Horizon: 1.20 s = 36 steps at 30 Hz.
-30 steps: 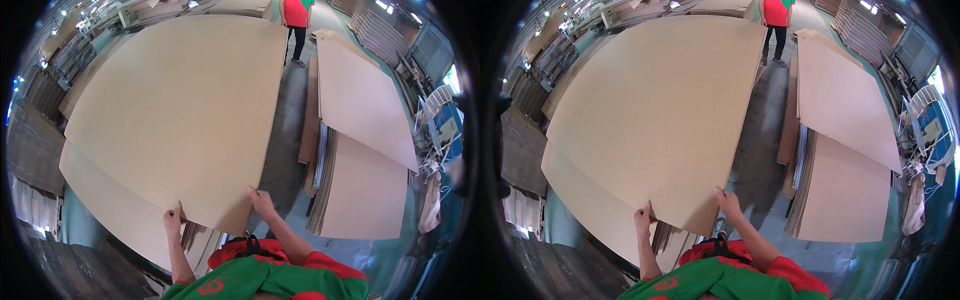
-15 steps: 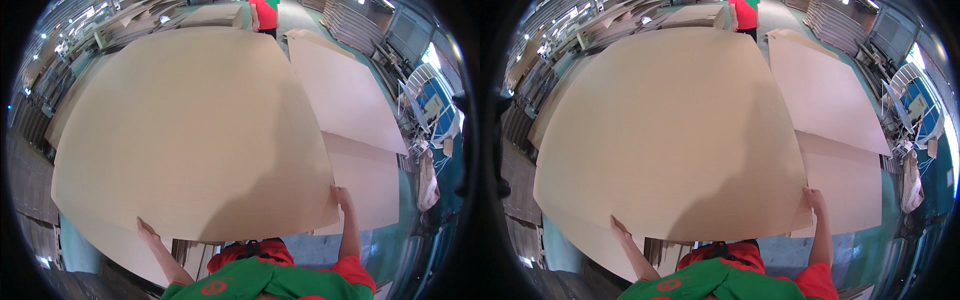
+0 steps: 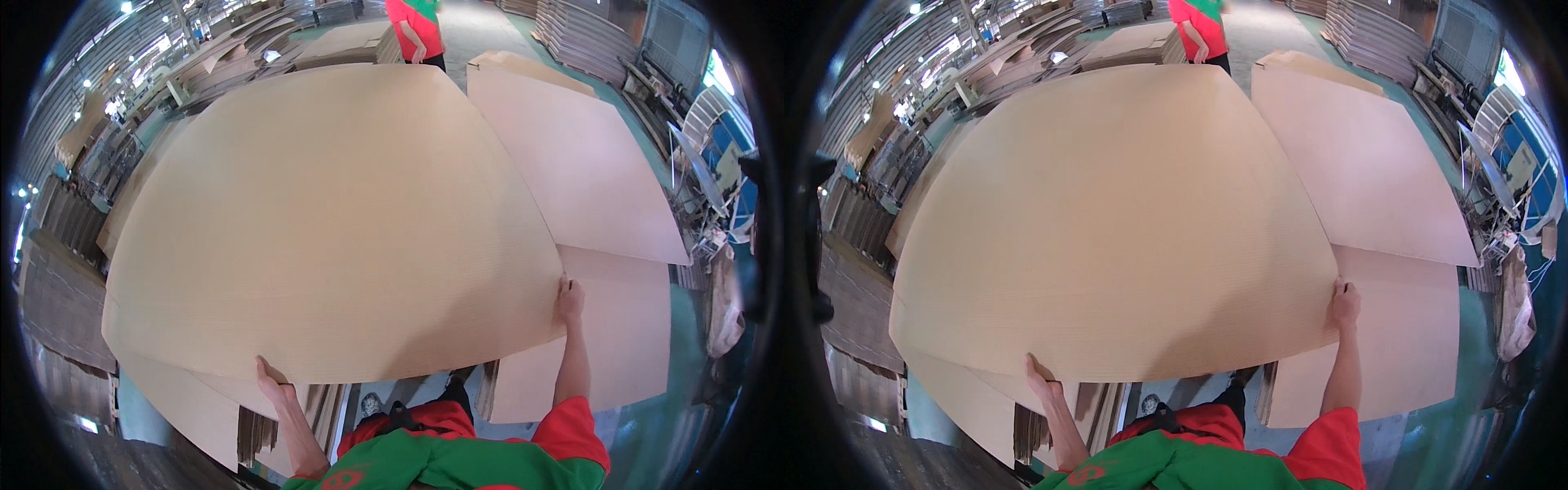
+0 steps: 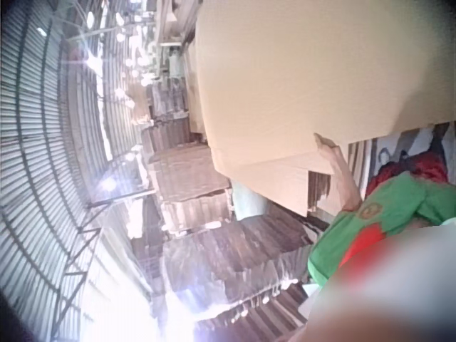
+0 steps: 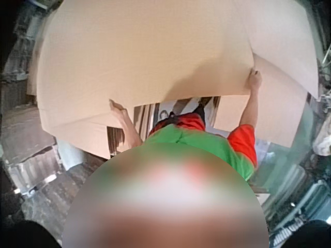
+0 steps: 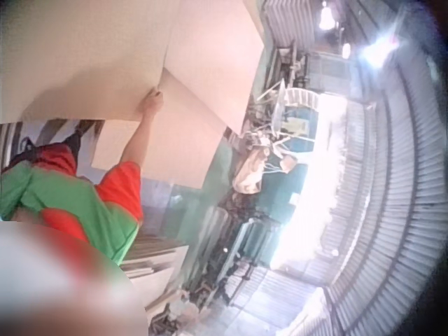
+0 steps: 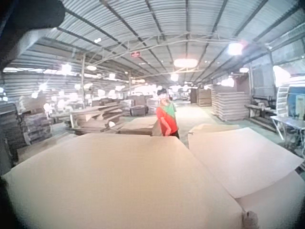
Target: The person walks through a warehouse and repeatedly picks up large cardboard sheets from a stack, carries them a short distance, and places them onto another stack. The person handles the sheets by hand and continues the cycle throughout the clip.
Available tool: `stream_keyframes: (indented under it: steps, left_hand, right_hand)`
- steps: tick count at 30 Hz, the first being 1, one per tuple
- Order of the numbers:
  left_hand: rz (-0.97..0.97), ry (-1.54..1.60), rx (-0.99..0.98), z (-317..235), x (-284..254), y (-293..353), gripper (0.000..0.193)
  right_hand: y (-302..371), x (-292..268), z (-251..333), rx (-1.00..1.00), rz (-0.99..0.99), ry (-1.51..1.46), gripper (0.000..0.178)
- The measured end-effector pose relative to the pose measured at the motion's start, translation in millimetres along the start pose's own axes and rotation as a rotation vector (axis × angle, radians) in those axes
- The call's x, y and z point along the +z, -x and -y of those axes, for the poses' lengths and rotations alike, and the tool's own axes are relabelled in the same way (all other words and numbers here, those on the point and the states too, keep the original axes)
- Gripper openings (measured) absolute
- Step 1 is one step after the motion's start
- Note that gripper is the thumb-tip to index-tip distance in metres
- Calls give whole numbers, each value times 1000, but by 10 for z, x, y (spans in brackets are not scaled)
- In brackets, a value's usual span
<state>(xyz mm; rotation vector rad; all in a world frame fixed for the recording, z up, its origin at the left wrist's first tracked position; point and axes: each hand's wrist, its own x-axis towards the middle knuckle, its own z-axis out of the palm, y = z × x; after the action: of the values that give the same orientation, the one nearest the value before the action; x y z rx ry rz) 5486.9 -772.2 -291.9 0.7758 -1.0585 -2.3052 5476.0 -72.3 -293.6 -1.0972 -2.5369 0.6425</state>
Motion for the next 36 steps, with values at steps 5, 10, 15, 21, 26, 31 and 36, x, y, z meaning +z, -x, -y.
stream_keyframes:
  steps: [5, 10, 15, 21, 26, 31, 36]
  left_hand:
    - [-45, -71, 9, 364, 748, 666, 45]
    - [-73, -78, -26, 590, 1339, 1042, 45]
    - [104, -53, -129, 879, 1995, 1179, 37]
    - [460, 51, -352, 1940, 3129, 1472, 34]
    - [787, -197, -604, 2559, 3972, 1841, 45]
    - [872, -557, -246, 2056, 3489, 2041, 37]
    - [80, -596, 266, 905, 2271, 1184, 38]
  right_hand:
    - [-835, -184, -452, 5, 27, -39, 46]
    - [-1581, -334, -504, -21, 17, -80, 45]
    - [-2212, -702, 60, -177, -268, 228, 45]
    - [-1066, -662, 1337, -1029, 124, -119, 76]
    - [-343, -208, 1856, -945, 175, -379, 63]
    - [-185, 207, 1406, -714, 267, -473, 52]
    - [224, 717, 958, -580, 558, -419, 50]
